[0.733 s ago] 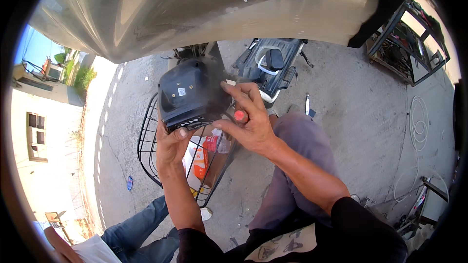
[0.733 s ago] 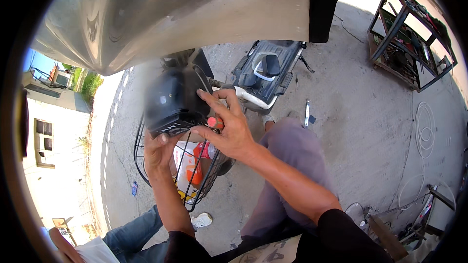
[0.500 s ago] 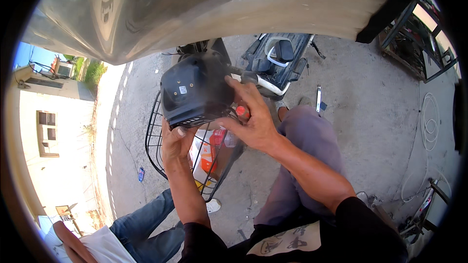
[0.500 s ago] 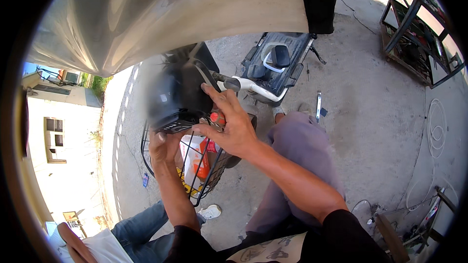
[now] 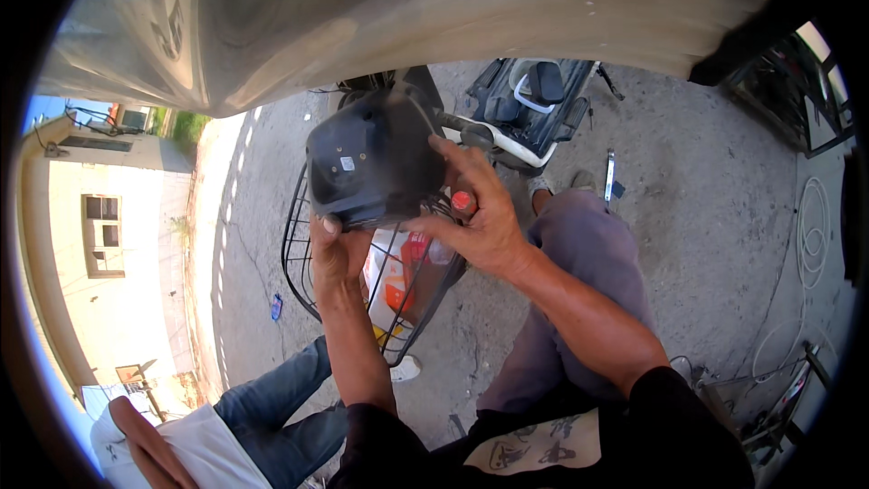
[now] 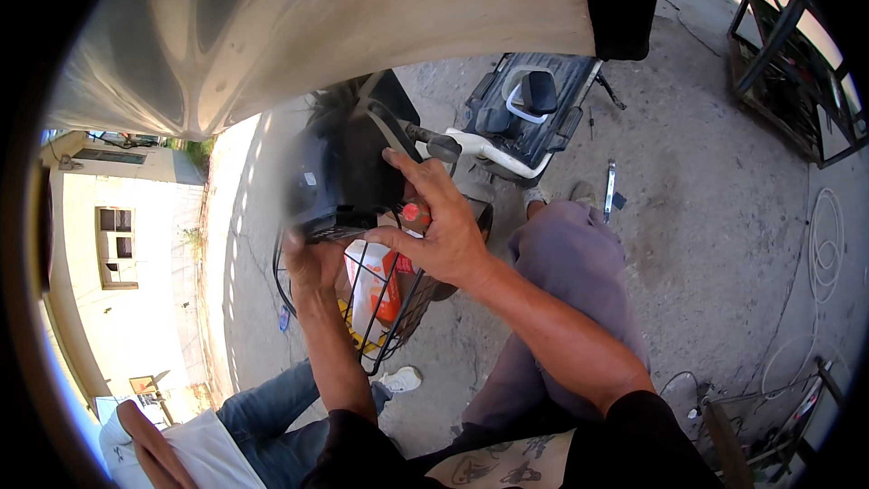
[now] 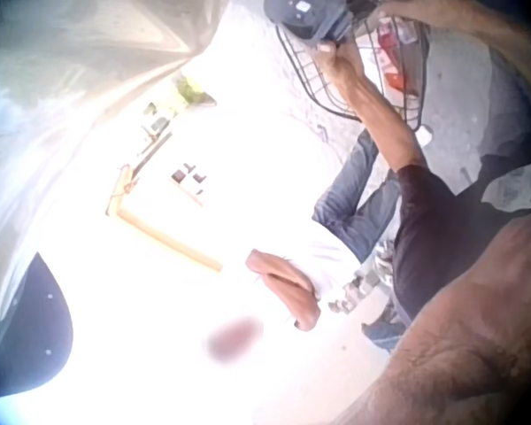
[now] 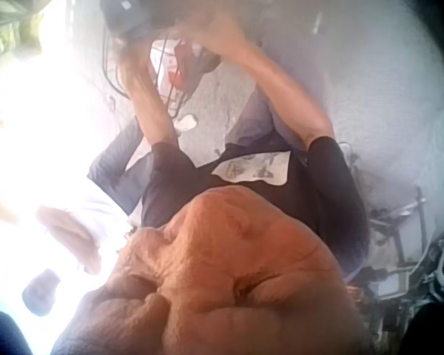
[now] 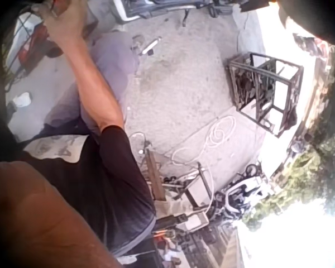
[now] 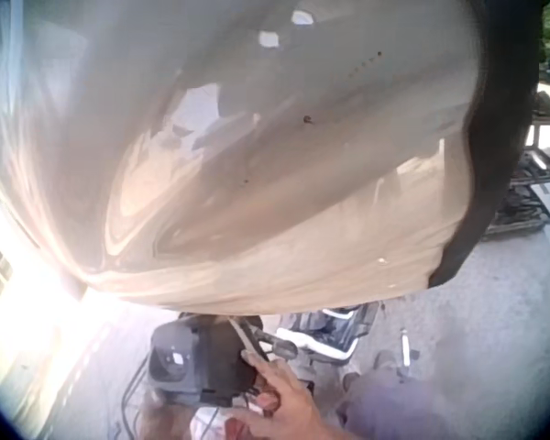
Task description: The person uses a screwdriver to disassemble a plastic housing component from a motorcycle dashboard while holding the unit by hand.
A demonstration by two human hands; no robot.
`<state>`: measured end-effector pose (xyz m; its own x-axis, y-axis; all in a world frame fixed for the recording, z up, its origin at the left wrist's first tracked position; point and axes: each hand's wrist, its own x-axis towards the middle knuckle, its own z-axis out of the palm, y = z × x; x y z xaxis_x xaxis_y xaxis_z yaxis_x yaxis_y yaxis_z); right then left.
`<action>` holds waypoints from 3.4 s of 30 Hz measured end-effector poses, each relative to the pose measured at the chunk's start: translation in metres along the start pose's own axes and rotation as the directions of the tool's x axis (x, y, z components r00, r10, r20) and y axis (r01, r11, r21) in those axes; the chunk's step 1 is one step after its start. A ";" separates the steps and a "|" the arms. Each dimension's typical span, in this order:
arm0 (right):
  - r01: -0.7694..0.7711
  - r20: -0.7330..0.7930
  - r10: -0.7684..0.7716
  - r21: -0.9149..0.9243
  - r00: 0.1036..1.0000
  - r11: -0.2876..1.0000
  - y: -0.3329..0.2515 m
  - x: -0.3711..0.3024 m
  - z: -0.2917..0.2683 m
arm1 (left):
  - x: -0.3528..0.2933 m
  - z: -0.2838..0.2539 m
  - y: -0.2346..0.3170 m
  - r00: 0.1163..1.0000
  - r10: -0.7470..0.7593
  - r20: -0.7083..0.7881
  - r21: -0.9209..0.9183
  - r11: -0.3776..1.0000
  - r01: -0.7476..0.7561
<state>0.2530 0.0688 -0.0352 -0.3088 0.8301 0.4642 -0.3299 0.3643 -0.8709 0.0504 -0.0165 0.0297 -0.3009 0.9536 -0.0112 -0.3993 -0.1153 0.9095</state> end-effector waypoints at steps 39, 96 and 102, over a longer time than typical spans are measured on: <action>0.038 -0.078 -0.034 0.044 0.996 0.998 0.012 0.007 0.015 | -0.001 0.003 -0.002 0.994 0.107 0.027 0.034 0.994 -0.107; 0.557 0.434 -0.349 -0.658 0.830 0.507 -0.085 0.059 -0.027 | -0.009 0.039 0.003 0.966 0.252 0.062 0.186 0.948 -0.259; 0.545 0.381 -0.392 -0.637 0.838 0.546 -0.083 0.059 -0.022 | -0.011 0.037 0.003 0.967 0.250 0.059 0.205 0.945 -0.256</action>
<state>0.2817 0.0964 0.0610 -0.4690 0.3918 0.7915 0.2197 0.9198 -0.3251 0.0839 -0.0167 0.0479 -0.3396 0.9093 0.2405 -0.1224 -0.2963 0.9472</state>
